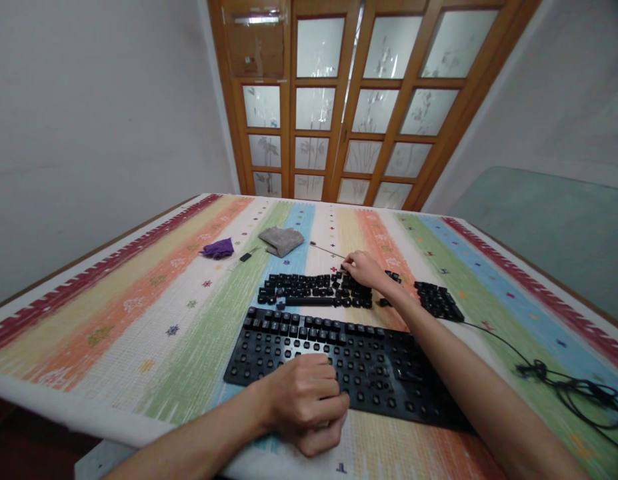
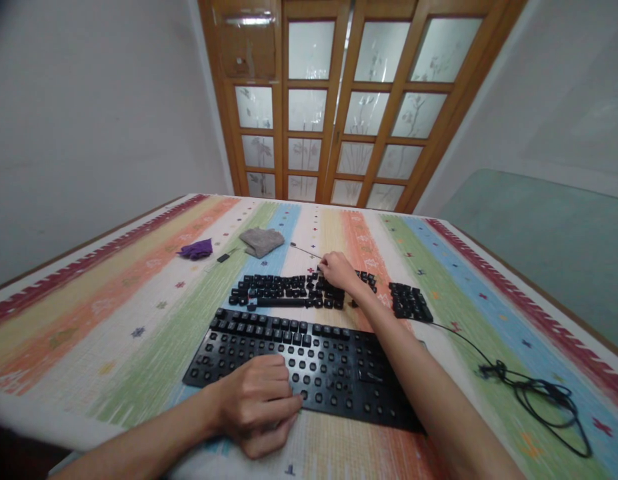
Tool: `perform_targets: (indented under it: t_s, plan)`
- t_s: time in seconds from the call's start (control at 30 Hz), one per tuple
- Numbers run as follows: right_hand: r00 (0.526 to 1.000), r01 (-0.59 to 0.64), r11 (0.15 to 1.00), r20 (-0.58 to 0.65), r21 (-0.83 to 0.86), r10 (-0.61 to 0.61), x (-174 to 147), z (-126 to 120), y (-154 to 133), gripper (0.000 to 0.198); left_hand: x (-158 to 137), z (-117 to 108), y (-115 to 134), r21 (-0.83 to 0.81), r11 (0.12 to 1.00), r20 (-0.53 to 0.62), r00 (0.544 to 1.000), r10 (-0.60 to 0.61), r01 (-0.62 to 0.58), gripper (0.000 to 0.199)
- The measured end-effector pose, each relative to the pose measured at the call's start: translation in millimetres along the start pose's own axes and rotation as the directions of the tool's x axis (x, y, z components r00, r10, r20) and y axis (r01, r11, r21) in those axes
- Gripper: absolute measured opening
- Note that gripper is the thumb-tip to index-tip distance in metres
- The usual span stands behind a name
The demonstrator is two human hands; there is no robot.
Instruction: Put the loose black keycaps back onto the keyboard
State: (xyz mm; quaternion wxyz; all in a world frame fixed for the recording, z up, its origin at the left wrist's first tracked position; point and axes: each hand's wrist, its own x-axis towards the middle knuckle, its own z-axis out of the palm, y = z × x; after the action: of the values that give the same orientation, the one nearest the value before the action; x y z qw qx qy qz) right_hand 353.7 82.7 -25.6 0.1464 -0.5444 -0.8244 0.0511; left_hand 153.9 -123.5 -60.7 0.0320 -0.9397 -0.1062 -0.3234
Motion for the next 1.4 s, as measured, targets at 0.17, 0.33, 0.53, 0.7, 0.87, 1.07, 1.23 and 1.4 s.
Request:
perform_targets:
  t_s: [0.17, 0.33, 0.53, 0.7, 0.87, 1.07, 1.23, 1.4]
  plan:
    - [0.998, 0.039, 0.995, -0.060, 0.089, -0.034, -21.9, -17.7, -3.8, 0.022, -0.8, 2.6, 3.4, -0.007, 1.000, -0.049, 0.998, 0.028, -0.029, 0.011]
    - [0.992, 0.128, 0.972, -0.032, 0.196, -0.124, -70.9, -34.3, -16.4, 0.020, 3.4, 2.4, 4.2, 0.067, 0.991, -0.063, 0.992, -0.108, 0.112, 0.014]
    - [0.970, 0.199, 0.917, 0.063, 0.345, -0.234, -128.6, -40.3, -31.8, 0.018, 13.8, -4.2, -4.0, 0.124, 0.941, -0.187, 0.939, -0.290, 0.316, 0.015]
    - [0.956, 0.178, 0.879, 0.132, 0.441, -0.260, -147.1, -39.5, -40.4, 0.017, 23.5, -1.7, -12.2, 0.119, 0.910, -0.155, 0.913, -0.378, 0.397, 0.023]
    - [0.954, 0.137, 0.846, 0.160, 0.515, -0.252, -149.5, -32.3, -41.5, 0.017, 29.5, 7.5, -17.9, 0.100, 0.893, -0.094, 0.897, -0.431, 0.440, 0.024]
    - [0.957, 0.132, 0.850, 0.158, 0.509, -0.243, -150.6, -28.3, -39.4, 0.018, 29.4, 13.6, -22.4, 0.129, 0.882, -0.049, 0.891, -0.452, 0.454, 0.015]
    - [0.956, 0.169, 0.879, 0.142, 0.446, -0.256, -151.5, -23.5, -36.4, 0.020, 27.3, 18.0, -27.0, 0.156, 0.880, -0.005, 0.891, -0.454, 0.449, 0.015]
    - [0.957, 0.237, 0.911, 0.081, 0.338, -0.279, -154.9, -16.4, -31.7, 0.019, 25.4, 19.3, -30.8, 0.189, 0.867, 0.038, 0.879, -0.476, 0.461, 0.019]
